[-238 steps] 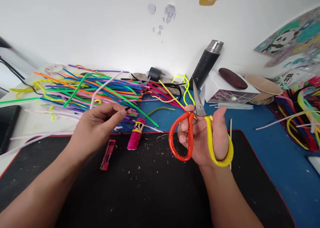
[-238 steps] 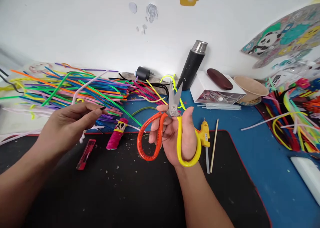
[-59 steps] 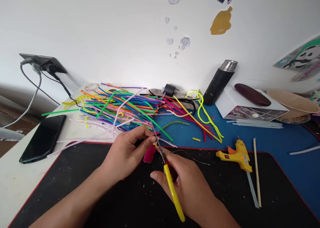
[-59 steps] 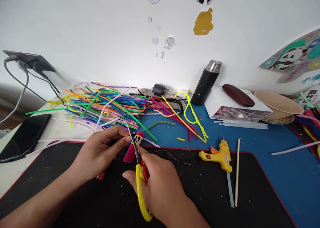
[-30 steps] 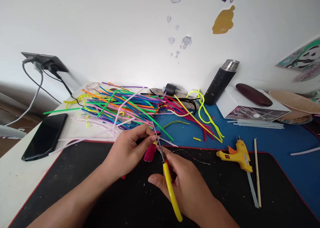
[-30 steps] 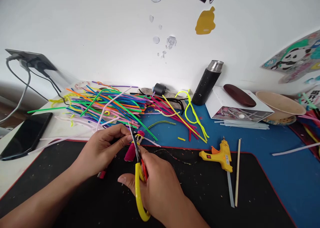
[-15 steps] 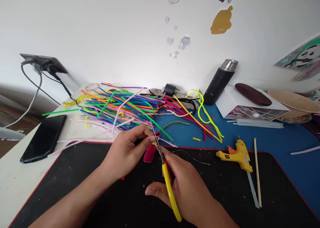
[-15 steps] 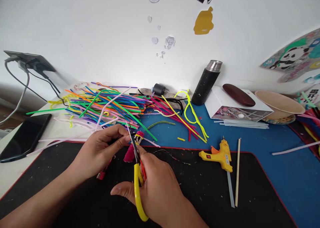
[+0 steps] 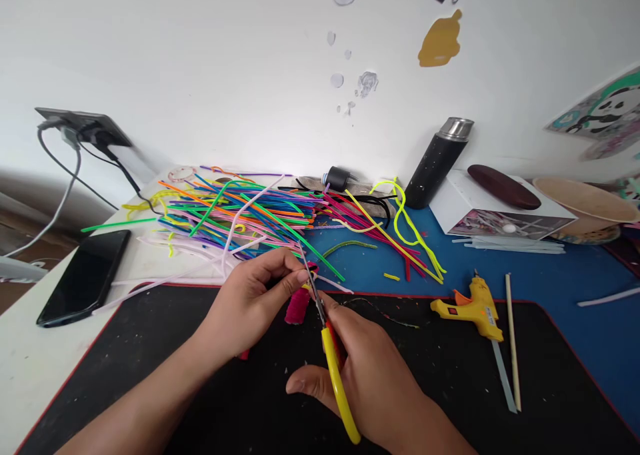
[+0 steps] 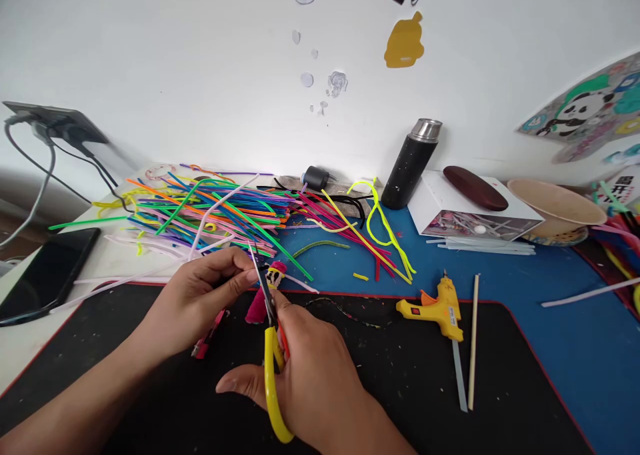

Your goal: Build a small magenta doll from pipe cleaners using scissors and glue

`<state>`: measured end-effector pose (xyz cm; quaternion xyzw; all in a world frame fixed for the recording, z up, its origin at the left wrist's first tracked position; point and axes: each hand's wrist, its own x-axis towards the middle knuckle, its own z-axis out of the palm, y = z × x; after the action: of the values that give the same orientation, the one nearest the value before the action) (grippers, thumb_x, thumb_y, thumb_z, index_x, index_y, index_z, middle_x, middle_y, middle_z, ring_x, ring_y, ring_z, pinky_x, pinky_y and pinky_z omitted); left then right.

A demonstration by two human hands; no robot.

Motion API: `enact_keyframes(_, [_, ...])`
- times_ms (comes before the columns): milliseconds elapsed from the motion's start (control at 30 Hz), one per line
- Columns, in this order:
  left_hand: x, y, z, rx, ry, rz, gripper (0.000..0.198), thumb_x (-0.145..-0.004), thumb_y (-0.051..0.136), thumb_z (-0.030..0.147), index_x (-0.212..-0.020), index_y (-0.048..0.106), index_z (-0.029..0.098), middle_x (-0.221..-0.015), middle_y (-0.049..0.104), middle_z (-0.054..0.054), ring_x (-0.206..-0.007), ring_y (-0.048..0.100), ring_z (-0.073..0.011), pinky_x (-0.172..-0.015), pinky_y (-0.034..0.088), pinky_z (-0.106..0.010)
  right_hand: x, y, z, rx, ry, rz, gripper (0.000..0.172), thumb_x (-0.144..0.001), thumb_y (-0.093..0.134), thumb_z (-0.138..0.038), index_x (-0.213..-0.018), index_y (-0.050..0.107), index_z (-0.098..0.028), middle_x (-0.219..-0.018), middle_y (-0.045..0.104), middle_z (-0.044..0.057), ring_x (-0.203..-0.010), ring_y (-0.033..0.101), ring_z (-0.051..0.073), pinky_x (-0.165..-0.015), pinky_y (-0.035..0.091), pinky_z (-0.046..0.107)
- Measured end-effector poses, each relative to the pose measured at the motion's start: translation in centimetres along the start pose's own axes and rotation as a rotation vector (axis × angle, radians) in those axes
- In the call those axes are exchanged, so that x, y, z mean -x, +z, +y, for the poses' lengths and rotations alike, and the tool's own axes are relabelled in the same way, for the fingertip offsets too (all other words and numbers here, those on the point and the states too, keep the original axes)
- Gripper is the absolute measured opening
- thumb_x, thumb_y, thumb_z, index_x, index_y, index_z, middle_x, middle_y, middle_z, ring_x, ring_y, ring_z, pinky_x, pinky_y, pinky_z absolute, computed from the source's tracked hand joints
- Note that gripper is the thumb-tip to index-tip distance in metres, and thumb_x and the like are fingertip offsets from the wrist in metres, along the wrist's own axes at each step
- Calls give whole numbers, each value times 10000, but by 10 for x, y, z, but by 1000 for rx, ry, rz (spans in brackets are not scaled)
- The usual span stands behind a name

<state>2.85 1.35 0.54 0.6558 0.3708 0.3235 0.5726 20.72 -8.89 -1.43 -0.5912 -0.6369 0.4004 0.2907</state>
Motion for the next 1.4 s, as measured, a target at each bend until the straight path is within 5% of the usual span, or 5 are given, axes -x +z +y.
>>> enact_keyframes(267, [1,-1,5,-4,12,7,312,-1007,723,422,-796,648,204,-616,660,28,-546,596,-132,-572,476,-250,-2,-4,-4,-147,-97,-30,1032,-751,936,-713,-1609,530,-307,-1266,775,68,-1129,756,313,-1033,583,399])
enact_keyframes(533, [0,-1,6,-20,26,2,351,-1007,723,479,-794,659,207,-629,689,20,-548,615,-136,-558,471,-251,0,-4,-4,-83,-87,-36,1060,-662,930,-803,-1538,570,-330,-846,614,-39,-706,615,200,-676,525,276])
enact_keyframes(1000, [3,-3,7,-101,51,41,315,-1002,716,439,-795,661,209,-644,645,18,-576,564,-138,-574,456,-252,1,-9,-11,-289,-7,-125,1154,-561,964,-818,-1546,581,-356,-818,599,-57,-601,485,134,-524,437,217])
enact_keyframes(1200, [3,-2,5,-94,65,-3,258,-1038,649,342,-818,676,209,-674,705,11,-596,626,-140,-606,488,-247,3,3,-5,-228,48,-86,971,-665,990,-700,-1482,629,-320,-844,651,-42,-660,531,148,-573,467,227])
enact_keyframes(1400, [3,-2,1,-156,68,3,245,-1039,642,341,-837,662,205,-698,699,15,-609,610,-132,-619,486,-244,5,14,-2,-151,140,-96,507,-874,866,-340,-1343,677,-295,-864,675,-42,-643,595,132,-566,455,225])
